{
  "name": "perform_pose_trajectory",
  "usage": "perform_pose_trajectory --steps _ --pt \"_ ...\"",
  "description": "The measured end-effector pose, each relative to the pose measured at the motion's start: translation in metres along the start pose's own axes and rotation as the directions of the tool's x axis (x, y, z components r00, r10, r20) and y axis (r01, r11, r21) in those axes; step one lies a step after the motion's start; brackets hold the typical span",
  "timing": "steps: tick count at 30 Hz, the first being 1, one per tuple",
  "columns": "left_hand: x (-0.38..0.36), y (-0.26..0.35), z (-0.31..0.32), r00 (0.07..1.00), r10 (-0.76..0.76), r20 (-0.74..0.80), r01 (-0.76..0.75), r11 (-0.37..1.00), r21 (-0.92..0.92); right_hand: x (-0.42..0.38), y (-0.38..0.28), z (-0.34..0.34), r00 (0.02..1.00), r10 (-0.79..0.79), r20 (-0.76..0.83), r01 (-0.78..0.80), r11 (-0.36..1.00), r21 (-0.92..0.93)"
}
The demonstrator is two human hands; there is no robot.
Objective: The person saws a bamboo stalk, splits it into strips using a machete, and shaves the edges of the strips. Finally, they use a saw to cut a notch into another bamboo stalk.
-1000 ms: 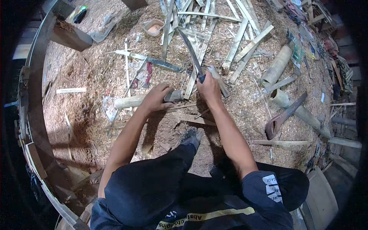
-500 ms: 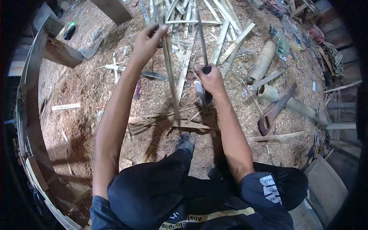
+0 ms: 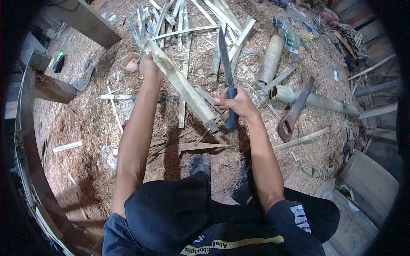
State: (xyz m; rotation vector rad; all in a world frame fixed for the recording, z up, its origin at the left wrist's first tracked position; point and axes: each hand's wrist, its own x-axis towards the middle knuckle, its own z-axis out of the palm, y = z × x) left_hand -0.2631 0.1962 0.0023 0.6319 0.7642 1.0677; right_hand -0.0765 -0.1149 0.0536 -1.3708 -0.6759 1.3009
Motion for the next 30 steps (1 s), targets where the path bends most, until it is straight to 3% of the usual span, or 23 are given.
perform_pose_trajectory --steps 1,2,7,9,10,11,12,13,14,15,16,17,18,19,20,21,22,23,24,25,27,29,30 --pt "0.004 -0.002 -0.001 1.0 0.006 -0.024 -0.007 1.0 -0.014 -0.002 -0.005 0.003 0.999 0.037 -0.008 -0.038 0.999 -0.025" --pt "0.001 0.0 0.002 0.998 0.014 -0.061 -0.016 1.0 -0.026 -0.001 -0.006 0.005 1.0 0.018 -0.02 -0.022 0.978 -0.207" --pt "-0.013 -0.003 -0.001 0.977 0.147 -0.152 -0.154 0.987 -0.037 -0.004 -0.004 0.022 0.993 -0.037 -0.109 0.018 0.985 -0.171" --pt "-0.028 -0.007 -0.003 0.962 0.237 -0.136 -0.242 0.97 -0.025 0.001 -0.009 0.021 0.956 -0.158 -0.248 0.068 0.94 -0.335" --pt "-0.045 -0.004 -0.002 0.971 0.104 -0.217 -0.083 0.991 0.105 0.002 -0.018 0.014 0.958 -0.146 -0.245 0.048 0.929 -0.367" --pt "-0.044 -0.007 -0.011 0.971 0.103 -0.217 -0.082 0.991 0.106 0.0 -0.033 0.011 0.958 -0.146 -0.246 0.047 0.929 -0.367" --pt "-0.04 -0.013 -0.025 0.917 0.207 -0.342 -0.043 0.902 0.429 -0.002 -0.048 0.008 0.945 -0.181 -0.273 0.052 0.907 -0.418" --pt "-0.036 -0.019 -0.037 0.843 0.342 -0.415 0.051 0.717 0.695 -0.004 -0.063 0.006 0.93 -0.217 -0.298 0.056 0.882 -0.469" --pt "-0.072 0.003 -0.001 0.828 0.483 -0.285 -0.051 0.572 0.819 -0.005 -0.078 0.002 0.93 -0.216 -0.299 0.054 0.882 -0.468" --pt "-0.087 0.022 0.018 0.858 0.513 0.015 -0.266 0.419 0.868 -0.006 -0.094 -0.001 0.925 -0.275 -0.261 0.094 0.833 -0.546" --pt "-0.096 0.037 0.035 0.812 0.492 0.313 -0.481 0.263 0.836 -0.007 -0.109 -0.002 0.918 -0.332 -0.217 0.134 0.774 -0.619" --pt "-0.104 0.05 0.059 0.806 0.305 0.507 -0.58 0.243 0.777 -0.01 -0.126 0.001 0.919 -0.33 -0.215 0.133 0.774 -0.619" --pt "-0.112 0.056 0.081 0.738 0.1 0.667 -0.668 0.249 0.702 -0.013 -0.142 0.006 0.923 -0.327 -0.205 0.122 0.751 -0.649" --pt "-0.122 0.054 0.103 0.741 0.097 0.664 -0.664 0.25 0.705 -0.015 -0.154 0.01 0.926 -0.322 -0.195 0.11 0.727 -0.677" --pt "-0.13 0.048 0.125 0.656 -0.024 0.755 -0.726 0.254 0.639 -0.015 -0.165 0.013 0.927 -0.319 -0.195 0.109 0.728 -0.677" --pt "-0.134 0.047 0.137 0.548 -0.143 0.824 -0.78 0.269 0.565 -0.014 -0.176 0.015 0.894 -0.429 -0.128 0.207 0.65 -0.731" --pt "-0.132 0.053 0.143 0.547 -0.144 0.824 -0.78 0.269 0.565 -0.015 -0.182 0.017 0.847 -0.529 -0.055 0.299 0.558 -0.774" --pt "-0.127 0.058 0.149 0.674 -0.314 0.669 -0.561 0.371 0.74 -0.016 -0.185 0.017 0.845 -0.532 -0.055 0.3 0.556 -0.775" --pt "-0.124 0.062 0.152 0.724 -0.492 0.484 -0.293 0.416 0.861 -0.017 -0.188 0.017 0.824 -0.556 -0.11 0.284 0.573 -0.769" --pt "-0.126 0.062 0.144 0.717 -0.156 0.679 -0.566 0.439 0.698 -0.017 -0.191 0.016 0.8 -0.578 -0.164 0.271 0.59 -0.761" --pt "-0.119 0.072 0.129 0.773 0.123 0.622 -0.612 0.404 0.68 -0.014 -0.175 0.008 0.753 -0.633 -0.178 0.336 0.603 -0.723" --pt "-0.118 0.088 0.119 0.751 0.292 0.592 -0.656 0.434 0.618 -0.021 -0.158 0.007 0.89 -0.351 -0.291 0.179 0.856 -0.485" --pt "-0.118 0.09 0.118 0.75 0.378 0.543 -0.661 0.464 0.59 -0.018 -0.141 0.002 0.944 -0.194 -0.267 0.065 0.903 -0.425"
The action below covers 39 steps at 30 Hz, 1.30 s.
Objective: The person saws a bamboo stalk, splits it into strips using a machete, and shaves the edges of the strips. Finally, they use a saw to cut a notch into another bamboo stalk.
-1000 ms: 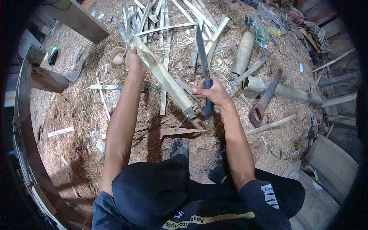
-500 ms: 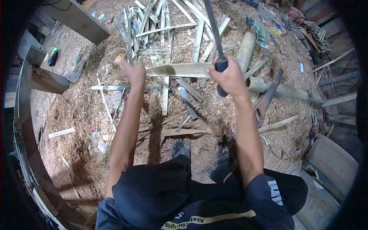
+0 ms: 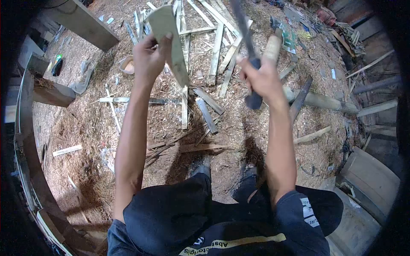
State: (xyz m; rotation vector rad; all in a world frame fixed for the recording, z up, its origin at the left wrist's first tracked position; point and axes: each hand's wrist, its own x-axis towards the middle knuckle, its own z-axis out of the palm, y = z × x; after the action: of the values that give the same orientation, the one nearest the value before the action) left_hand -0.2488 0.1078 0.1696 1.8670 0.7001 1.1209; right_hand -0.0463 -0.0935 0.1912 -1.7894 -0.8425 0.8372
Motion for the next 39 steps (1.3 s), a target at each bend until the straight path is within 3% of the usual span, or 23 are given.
perform_pose_trajectory --steps 1,3,5,9,11,12,15,17,19,20,22,24,28,31,32,35,36,39 --pt "-0.002 0.0 0.0 1.0 -0.001 0.001 0.001 1.0 0.001 0.001 0.023 0.006 0.986 0.134 0.104 -0.137 0.99 0.02" --pt "-0.003 0.004 0.002 0.994 0.073 -0.083 -0.07 0.997 0.036 0.003 0.07 0.03 0.941 0.252 0.225 -0.23 0.966 -0.119" --pt "-0.006 -0.003 0.011 0.992 0.067 -0.107 -0.07 0.997 -0.03 -0.002 0.093 0.052 0.865 0.428 0.261 -0.362 0.893 -0.266" --pt "-0.013 -0.005 0.024 0.993 0.016 -0.118 -0.016 1.0 -0.002 -0.007 0.145 0.055 0.894 0.414 0.172 -0.305 0.843 -0.444" --pt "-0.011 -0.005 0.032 0.993 0.021 -0.116 -0.035 0.992 -0.124 -0.007 0.149 0.048 0.946 0.323 0.013 -0.278 0.832 -0.481" --pt "-0.011 -0.005 0.036 0.993 0.021 -0.113 -0.035 0.991 -0.127 -0.008 0.146 0.046 0.942 0.315 -0.114 -0.321 0.755 -0.571" --pt "-0.009 -0.009 0.052 0.996 -0.067 -0.062 0.061 0.994 -0.091 -0.009 0.132 0.034 0.959 0.184 -0.214 -0.27 0.817 -0.509" --pt "-0.01 -0.023 0.066 0.999 -0.053 -0.007 0.051 0.99 -0.129 -0.01 0.118 0.028 0.97 0.157 -0.187 -0.227 0.865 -0.448" --pt "-0.014 -0.025 0.074 0.995 -0.082 0.064 0.082 0.997 0.008 -0.011 0.097 0.023 0.987 0.09 -0.132 -0.128 0.941 -0.312" --pt "-0.015 -0.026 0.076 0.995 -0.059 0.084 0.058 0.998 0.025 -0.014 0.083 0.024 0.984 -0.033 -0.175 -0.029 0.939 -0.343" --pt "-0.015 -0.026 0.08 0.994 -0.028 0.104 0.023 0.999 0.043 -0.015 0.067 0.031 0.976 -0.049 -0.211 -0.014 0.957 -0.289" --pt "-0.015 -0.021 0.082 0.991 -0.085 0.104 0.081 0.996 0.04 -0.014 0.059 0.037 0.956 -0.117 -0.268 0.062 0.977 -0.204" --pt "-0.009 -0.018 0.08 0.982 -0.141 0.128 0.134 0.989 0.059 -0.019 0.01 0.039 0.95 -0.169 -0.262 0.144 0.983 -0.111" --pt "-0.008 -0.019 0.084 0.985 -0.094 0.143 0.092 0.996 0.019 -0.023 -0.02 0.042 0.936 -0.235 -0.263 0.227 0.972 -0.061" --pt "-0.011 -0.013 0.085 0.97 -0.156 0.187 0.162 0.987 -0.016 -0.025 -0.035 0.04 0.939 -0.23 -0.254 0.221 0.973 -0.064" --pt "-0.022 -0.038 0.096 0.985 -0.094 0.148 0.118 0.979 -0.164 -0.018 -0.046 0.045 0.888 -0.355 -0.292 0.324 0.934 -0.149" --pt "-0.023 -0.04 0.097 0.985 -0.09 0.145 0.114 0.98 -0.166 -0.018 -0.059 0.042 0.929 -0.28 -0.24 0.245 0.955 -0.167" --pt "-0.024 -0.042 0.096 0.991 -0.051 0.124 0.07 0.986 -0.152 -0.008 -0.059 0.044 0.922 -0.318 -0.221 0.271 0.937 -0.219"
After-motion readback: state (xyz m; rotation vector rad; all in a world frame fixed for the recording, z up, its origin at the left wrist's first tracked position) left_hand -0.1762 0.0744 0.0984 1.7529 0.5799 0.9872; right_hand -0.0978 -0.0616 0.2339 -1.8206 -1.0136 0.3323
